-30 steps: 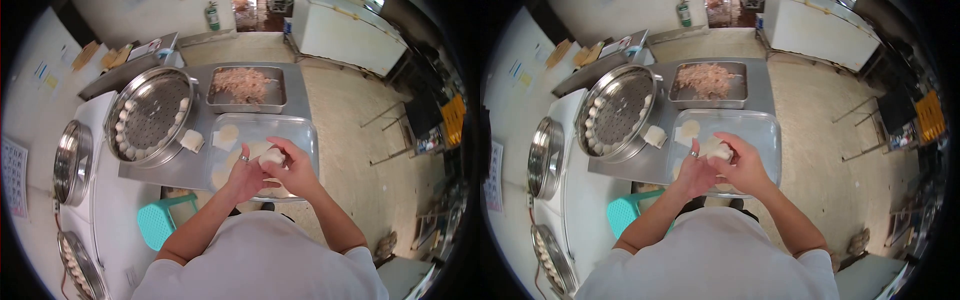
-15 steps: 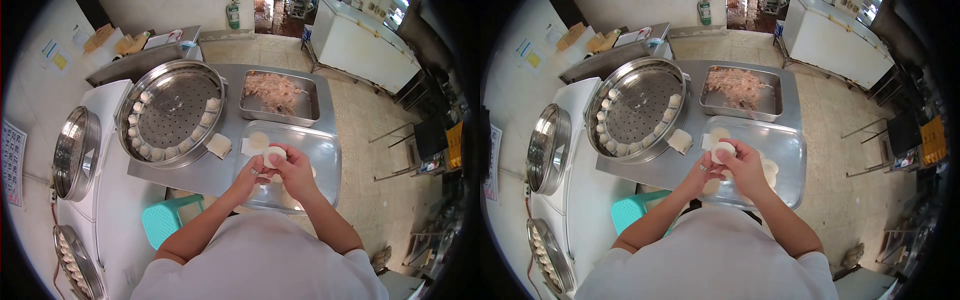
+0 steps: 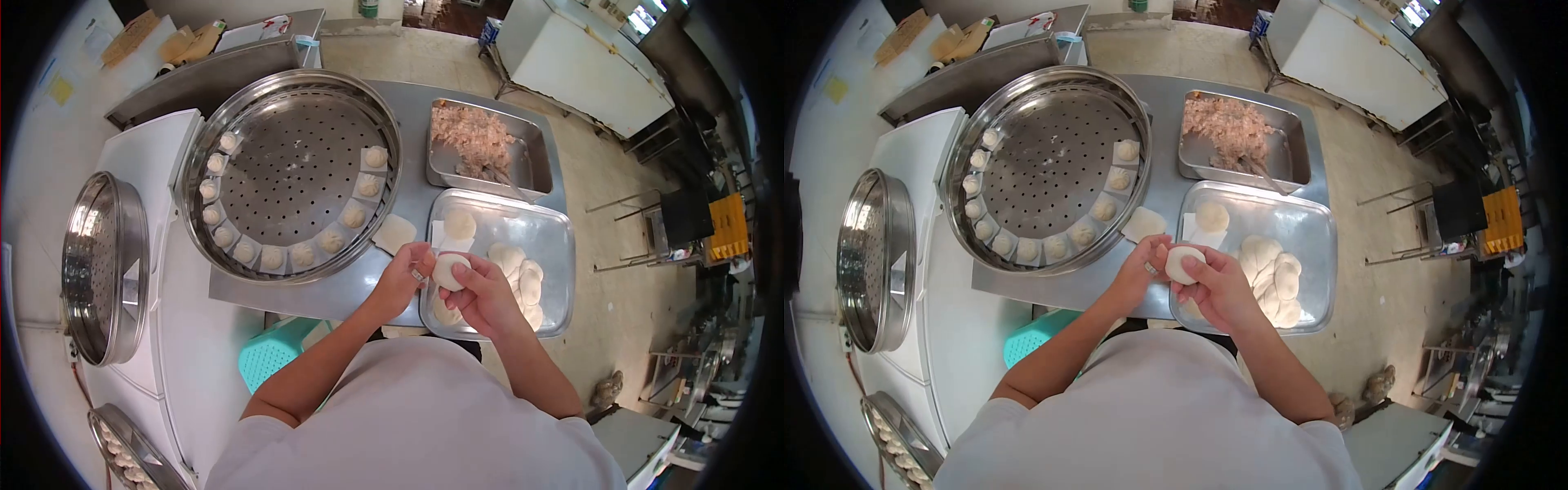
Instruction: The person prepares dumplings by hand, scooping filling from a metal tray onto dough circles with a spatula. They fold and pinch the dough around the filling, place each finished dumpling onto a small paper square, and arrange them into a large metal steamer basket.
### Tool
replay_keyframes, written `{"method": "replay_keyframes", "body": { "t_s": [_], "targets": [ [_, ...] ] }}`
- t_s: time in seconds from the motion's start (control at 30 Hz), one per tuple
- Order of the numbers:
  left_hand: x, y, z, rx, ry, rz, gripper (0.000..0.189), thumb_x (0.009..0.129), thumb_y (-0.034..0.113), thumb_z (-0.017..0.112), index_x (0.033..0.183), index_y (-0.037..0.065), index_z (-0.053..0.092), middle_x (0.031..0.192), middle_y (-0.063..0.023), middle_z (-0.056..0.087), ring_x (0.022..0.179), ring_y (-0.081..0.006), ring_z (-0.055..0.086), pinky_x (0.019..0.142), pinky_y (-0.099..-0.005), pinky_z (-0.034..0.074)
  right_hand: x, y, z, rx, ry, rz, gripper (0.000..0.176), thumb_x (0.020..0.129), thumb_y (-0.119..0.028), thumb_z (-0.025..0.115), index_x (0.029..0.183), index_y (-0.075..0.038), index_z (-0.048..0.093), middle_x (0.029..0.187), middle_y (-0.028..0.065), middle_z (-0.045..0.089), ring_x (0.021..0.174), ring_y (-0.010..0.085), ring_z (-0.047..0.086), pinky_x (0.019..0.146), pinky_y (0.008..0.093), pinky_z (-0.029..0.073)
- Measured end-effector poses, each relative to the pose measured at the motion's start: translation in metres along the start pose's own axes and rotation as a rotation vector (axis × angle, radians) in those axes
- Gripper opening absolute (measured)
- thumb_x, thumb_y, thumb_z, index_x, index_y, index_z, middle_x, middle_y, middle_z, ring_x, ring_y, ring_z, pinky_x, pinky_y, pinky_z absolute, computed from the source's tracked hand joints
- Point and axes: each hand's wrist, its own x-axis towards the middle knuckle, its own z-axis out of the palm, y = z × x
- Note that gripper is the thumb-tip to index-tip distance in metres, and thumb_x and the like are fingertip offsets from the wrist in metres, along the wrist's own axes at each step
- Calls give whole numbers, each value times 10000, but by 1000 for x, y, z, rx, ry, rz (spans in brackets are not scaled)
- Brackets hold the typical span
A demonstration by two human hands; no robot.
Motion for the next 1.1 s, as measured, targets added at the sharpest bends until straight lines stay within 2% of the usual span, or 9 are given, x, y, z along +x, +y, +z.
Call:
{"method": "replay_keyframes", "body": {
  "t_s": [0.17,0.27,0.3,0.4,0.5,0.6,0.8,0.9,1.1],
  "targets": [
    [9,-39,-20,162,136,-44,434,1038,280,601,1364,10,506,1201,-95,646,1028,-160,638,853,-333,546,-18,-9,-25,-25,129,-7,412,966,-110,689,1305,93,573,1039,128,691,798,171,685,639,274,560],
    [10,-16,-7,440,225,-97,394,941,214,729,1237,-21,618,1082,-128,718,928,-172,669,821,-344,549,-31,-20,-56,-77,198,-81,428,932,-52,702,1312,94,572,1006,120,688,783,165,682,625,273,558],
    [13,-19,-2,552,222,-13,320,913,201,751,1138,-15,675,1018,-135,723,818,-198,660,762,-362,555,-35,-25,-66,-92,227,-87,433,921,-37,704,1313,93,572,995,116,687,777,162,681,621,273,557],
    [27,-22,18,787,50,76,352,855,196,786,1134,10,678,976,-101,712,824,-217,653,769,-354,542,-48,-31,-92,-121,302,-75,432,917,-26,705,1312,88,574,966,97,685,755,149,672,609,275,554],
    [46,-48,33,1078,-54,389,311,806,198,800,1051,35,700,992,-117,704,923,-286,657,831,-393,536,-56,-32,-114,-93,341,-68,419,922,-39,711,1301,83,578,962,92,684,753,144,668,606,276,551],
    [56,-58,46,1350,-154,261,251,773,186,792,963,54,695,1007,-105,700,1019,-319,642,878,-413,521,-61,-28,-130,-104,392,-39,404,928,-52,715,1287,77,583,961,88,682,753,142,666,605,279,552],
    [75,-57,38,1244,-191,40,231,778,163,784,949,69,660,956,-129,672,910,-353,659,775,-460,523,-63,-21,-155,-106,393,-19,401,936,-58,712,1294,67,582,959,83,677,750,143,659,611,277,549],
    [80,-64,39,1190,-76,137,209,796,152,785,941,71,657,953,-131,664,869,-358,663,735,-473,517,-62,-22,-162,-114,376,-15,403,939,-61,710,1301,63,582,955,81,676,748,140,653,616,275,547],
    [70,-46,47,1181,-68,116,164,840,146,767,909,61,644,1024,-110,651,885,-336,661,741,-446,532,-57,-25,-161,-147,367,-16,413,938,-60,704,1314,61,583,935,77,678,756,134,652,628,274,549]
  ]
}}
